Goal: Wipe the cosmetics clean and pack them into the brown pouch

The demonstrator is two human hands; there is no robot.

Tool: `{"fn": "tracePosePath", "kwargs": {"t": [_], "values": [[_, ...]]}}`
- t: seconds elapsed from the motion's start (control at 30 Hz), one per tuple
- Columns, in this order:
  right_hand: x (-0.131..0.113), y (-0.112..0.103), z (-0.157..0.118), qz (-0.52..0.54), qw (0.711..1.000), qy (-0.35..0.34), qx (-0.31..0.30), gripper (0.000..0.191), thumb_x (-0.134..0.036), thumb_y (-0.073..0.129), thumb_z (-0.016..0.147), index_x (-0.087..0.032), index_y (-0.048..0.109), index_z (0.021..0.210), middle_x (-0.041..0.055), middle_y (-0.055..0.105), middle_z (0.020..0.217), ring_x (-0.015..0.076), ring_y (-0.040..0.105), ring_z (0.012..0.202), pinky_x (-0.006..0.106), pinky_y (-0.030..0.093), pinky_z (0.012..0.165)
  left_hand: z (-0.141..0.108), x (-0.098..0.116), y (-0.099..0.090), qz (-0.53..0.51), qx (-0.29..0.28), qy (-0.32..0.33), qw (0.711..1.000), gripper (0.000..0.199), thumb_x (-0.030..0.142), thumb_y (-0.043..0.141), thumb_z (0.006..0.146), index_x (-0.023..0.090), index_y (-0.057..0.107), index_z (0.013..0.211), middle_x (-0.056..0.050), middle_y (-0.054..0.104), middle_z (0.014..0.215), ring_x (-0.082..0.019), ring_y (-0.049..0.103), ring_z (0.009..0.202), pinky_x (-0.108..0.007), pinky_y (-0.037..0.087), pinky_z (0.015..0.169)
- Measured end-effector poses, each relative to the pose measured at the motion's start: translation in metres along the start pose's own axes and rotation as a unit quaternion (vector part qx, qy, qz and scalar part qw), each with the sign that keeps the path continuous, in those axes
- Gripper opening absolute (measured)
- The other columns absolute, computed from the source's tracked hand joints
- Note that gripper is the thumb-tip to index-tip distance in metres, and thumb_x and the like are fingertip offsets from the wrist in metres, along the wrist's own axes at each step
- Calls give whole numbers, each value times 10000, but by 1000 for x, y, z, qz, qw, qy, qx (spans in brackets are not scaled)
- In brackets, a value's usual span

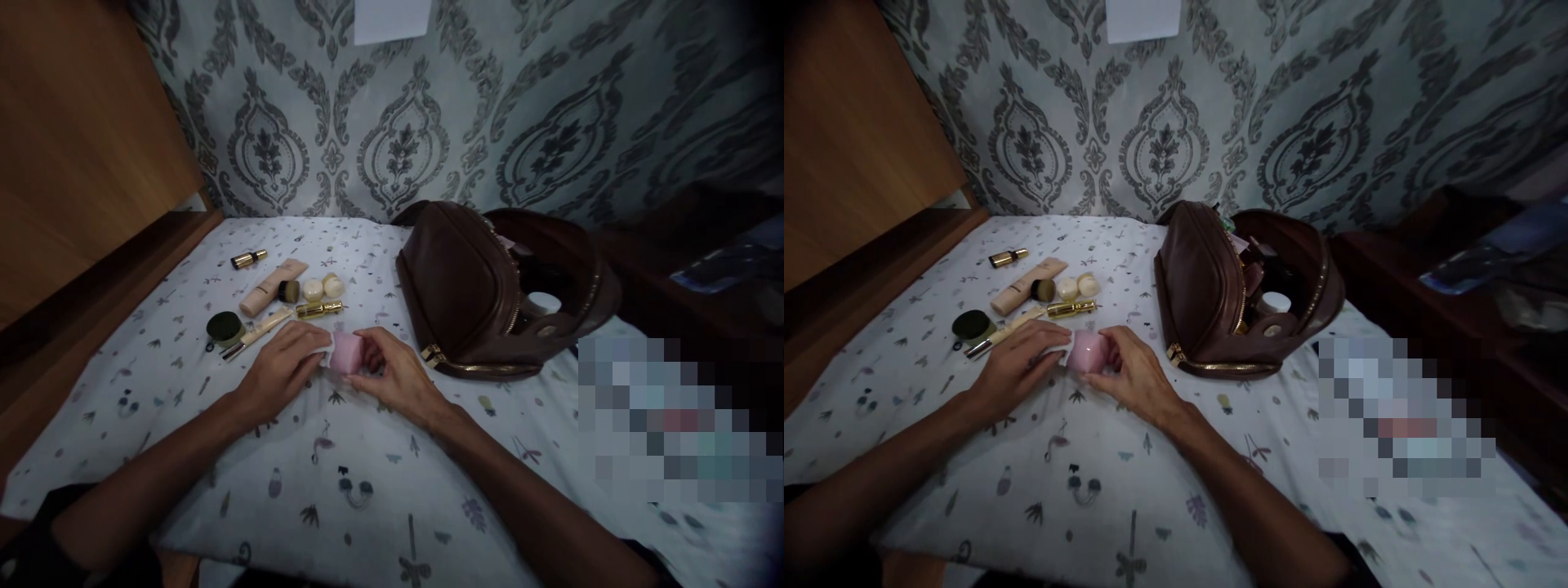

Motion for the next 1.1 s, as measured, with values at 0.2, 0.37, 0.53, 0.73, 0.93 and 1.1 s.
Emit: {"fn": "tracePosePath", "kwargs": {"t": [0.2, 0.37, 0.53, 0.73, 0.93, 1.1], "values": [[-4, 5, -1, -51, 997, -46, -43, 778, -420, 841, 749, -238, 508, 1429, 64, 627, 1062, 232, 616, 941, 374, 512, 857, -1, -1, 4, -17, 1, -8, 1000, 164, 114, 527, 972, 174, 618, 1095, -96, 702, 1043, -207, 636, 1010, -360, 538, 900], [-5, 4, 0, -23, 996, -46, -67, 697, -418, 821, 768, -241, 548, 1385, 63, 678, 1111, 238, 636, 966, 360, 498, 870, -2, 4, 4, -16, 0, 1, 1000, 176, 100, 513, 974, 177, 609, 1100, -98, 691, 1066, -201, 627, 1020, -358, 543, 899], [-7, 2, 0, -15, 997, 4, -81, 542, -415, 776, 802, -218, 587, 1270, -5, 657, 865, 183, 596, 775, 280, 447, 713, -1, 12, 2, -16, 4, 17, 1000, 190, 64, 525, 959, 163, 612, 1096, -113, 679, 1090, -199, 618, 1034, -350, 541, 896], [-4, 2, 0, -17, 997, 30, -68, 425, -253, 713, 803, -235, 573, 1204, -46, 592, 792, 154, 552, 703, 263, 412, 681, -2, 33, 5, -42, -2, 72, 996, 209, 68, 524, 960, 154, 598, 1136, -138, 683, 1100, -225, 604, 1051, -385, 541, 901], [-6, -1, 1, -17, 999, -37, -35, 444, -316, 782, 776, -218, 586, 1162, 29, 630, 992, 190, 584, 837, 305, 463, 748, -2, 9, 6, -32, -2, 10, 999, 180, 96, 535, 966, 179, 604, 1110, -109, 681, 1084, -208, 619, 1031, -369, 534, 907], [-10, -2, 0, -20, 996, -81, -13, 516, -322, 777, 805, -218, 573, 1267, 67, 609, 1065, 213, 592, 895, 348, 496, 792, -5, -7, 7, -40, 5, -30, 999, 155, 138, 543, 970, 182, 609, 1103, -88, 693, 1047, -204, 644, 1009, -349, 537, 894]]}}
Point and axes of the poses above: each hand's wrist, its own z-axis towards the middle knuckle, its own y-axis out of the palm, x = y × z, the point moved 8 cm from there along z, towards the middle knuckle
